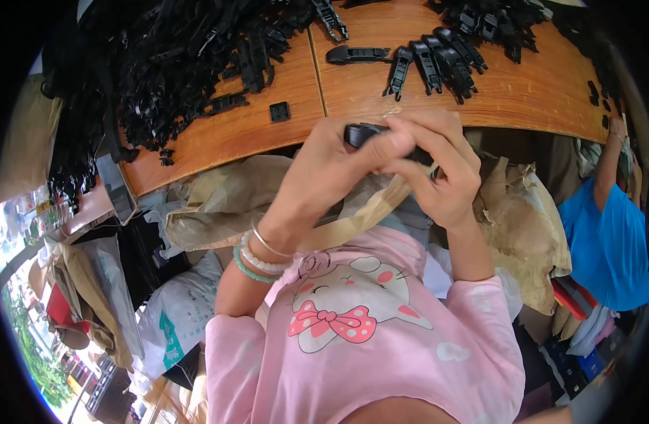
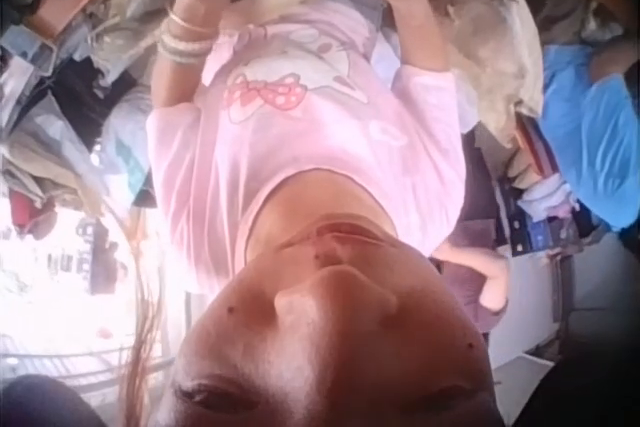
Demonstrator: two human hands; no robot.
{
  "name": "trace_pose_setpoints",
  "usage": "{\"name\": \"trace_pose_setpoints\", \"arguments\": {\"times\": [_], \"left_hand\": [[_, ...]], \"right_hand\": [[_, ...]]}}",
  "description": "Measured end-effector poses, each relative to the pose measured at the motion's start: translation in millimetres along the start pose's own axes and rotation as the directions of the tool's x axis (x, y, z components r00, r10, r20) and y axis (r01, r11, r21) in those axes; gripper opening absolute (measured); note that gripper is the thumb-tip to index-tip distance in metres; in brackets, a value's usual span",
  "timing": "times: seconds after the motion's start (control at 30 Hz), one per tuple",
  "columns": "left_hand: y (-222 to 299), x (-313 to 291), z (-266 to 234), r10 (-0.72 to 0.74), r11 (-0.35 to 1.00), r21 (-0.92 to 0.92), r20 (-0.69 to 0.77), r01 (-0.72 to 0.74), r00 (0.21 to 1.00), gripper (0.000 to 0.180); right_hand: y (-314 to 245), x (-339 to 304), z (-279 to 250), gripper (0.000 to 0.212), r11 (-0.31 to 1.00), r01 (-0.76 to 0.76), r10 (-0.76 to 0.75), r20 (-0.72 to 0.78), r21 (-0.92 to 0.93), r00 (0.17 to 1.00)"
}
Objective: The person assembles small black plastic buckle components by hand, snapping them together at a workstation.
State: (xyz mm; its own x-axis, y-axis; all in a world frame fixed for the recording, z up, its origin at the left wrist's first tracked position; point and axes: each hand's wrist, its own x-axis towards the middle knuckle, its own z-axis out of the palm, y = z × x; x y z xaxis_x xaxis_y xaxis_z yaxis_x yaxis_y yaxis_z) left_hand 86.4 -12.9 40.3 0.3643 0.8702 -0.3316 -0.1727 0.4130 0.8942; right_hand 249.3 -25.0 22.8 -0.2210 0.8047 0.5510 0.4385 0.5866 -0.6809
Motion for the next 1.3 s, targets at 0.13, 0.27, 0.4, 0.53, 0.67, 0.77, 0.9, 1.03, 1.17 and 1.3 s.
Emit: {"name": "trace_pose_setpoints", "arguments": {"times": [0.13, 0.27, 0.4, 0.53, 0.67, 0.77, 0.9, 1.03, 1.17, 1.3], "left_hand": [[0.8, 23.6, -6.3, 0.426, 0.722, 0.654, -0.160, -0.228, 0.890, 0.029], [-9.8, 58.4, 5.1, 0.647, 0.264, 0.912, 0.073, -0.313, 0.759, 0.025], [-9.0, 74.3, 10.7, 0.518, 0.152, 0.979, 0.040, -0.138, 0.854, 0.025], [-6.8, 82.5, 14.5, 0.488, 0.177, 0.979, 0.003, -0.103, 0.873, 0.027], [3.3, 71.6, 17.7, 0.491, 0.253, 0.962, -0.035, -0.103, 0.871, 0.024], [6.7, 51.3, 14.4, 0.499, 0.640, 0.729, -0.154, -0.242, 0.853, 0.024], [7.6, 37.6, 12.5, 0.426, 0.730, 0.659, -0.234, -0.180, 0.874, 0.024], [5.1, 31.8, 9.8, 0.194, 0.957, 0.245, -0.144, -0.155, 0.971, 0.019], [9.5, 25.3, 7.1, 0.032, 0.998, -0.057, -0.067, -0.036, 0.997, 0.035], [0.6, 20.8, -3.5, -0.019, 1.000, -0.026, -0.062, 0.018, 0.998, 0.045]], "right_hand": [[5.7, -24.5, -7.3, 0.039, 0.974, -0.219, 0.222, 0.067, -0.049, 0.973], [5.9, -24.4, -8.3, 0.026, 0.905, -0.402, 0.381, 0.156, 0.139, 0.911], [70.3, 17.2, -54.6, 0.010, 0.910, -0.396, 0.324, -0.385, -0.125, 0.864], [177.3, 40.2, -120.6, 0.023, 0.763, -0.501, 0.269, -0.504, -0.409, 0.821], [204.4, 44.3, -115.3, 0.037, 0.759, -0.487, 0.278, -0.460, -0.432, 0.843], [170.8, 35.6, -82.8, 0.039, 0.774, -0.531, 0.343, -0.478, -0.345, 0.809], [178.1, 23.6, -99.0, 0.030, 0.772, -0.376, 0.051, -0.539, -0.513, 0.841], [211.3, 29.6, -134.7, 0.020, 0.424, -0.374, 0.045, -0.393, -0.825, 0.918], [205.5, 25.0, -142.3, 0.019, 0.672, -0.516, 0.211, -0.530, -0.531, 0.821], [107.5, 24.0, -81.0, 0.024, 0.913, -0.407, 0.322, -0.567, -0.026, 0.758]]}}
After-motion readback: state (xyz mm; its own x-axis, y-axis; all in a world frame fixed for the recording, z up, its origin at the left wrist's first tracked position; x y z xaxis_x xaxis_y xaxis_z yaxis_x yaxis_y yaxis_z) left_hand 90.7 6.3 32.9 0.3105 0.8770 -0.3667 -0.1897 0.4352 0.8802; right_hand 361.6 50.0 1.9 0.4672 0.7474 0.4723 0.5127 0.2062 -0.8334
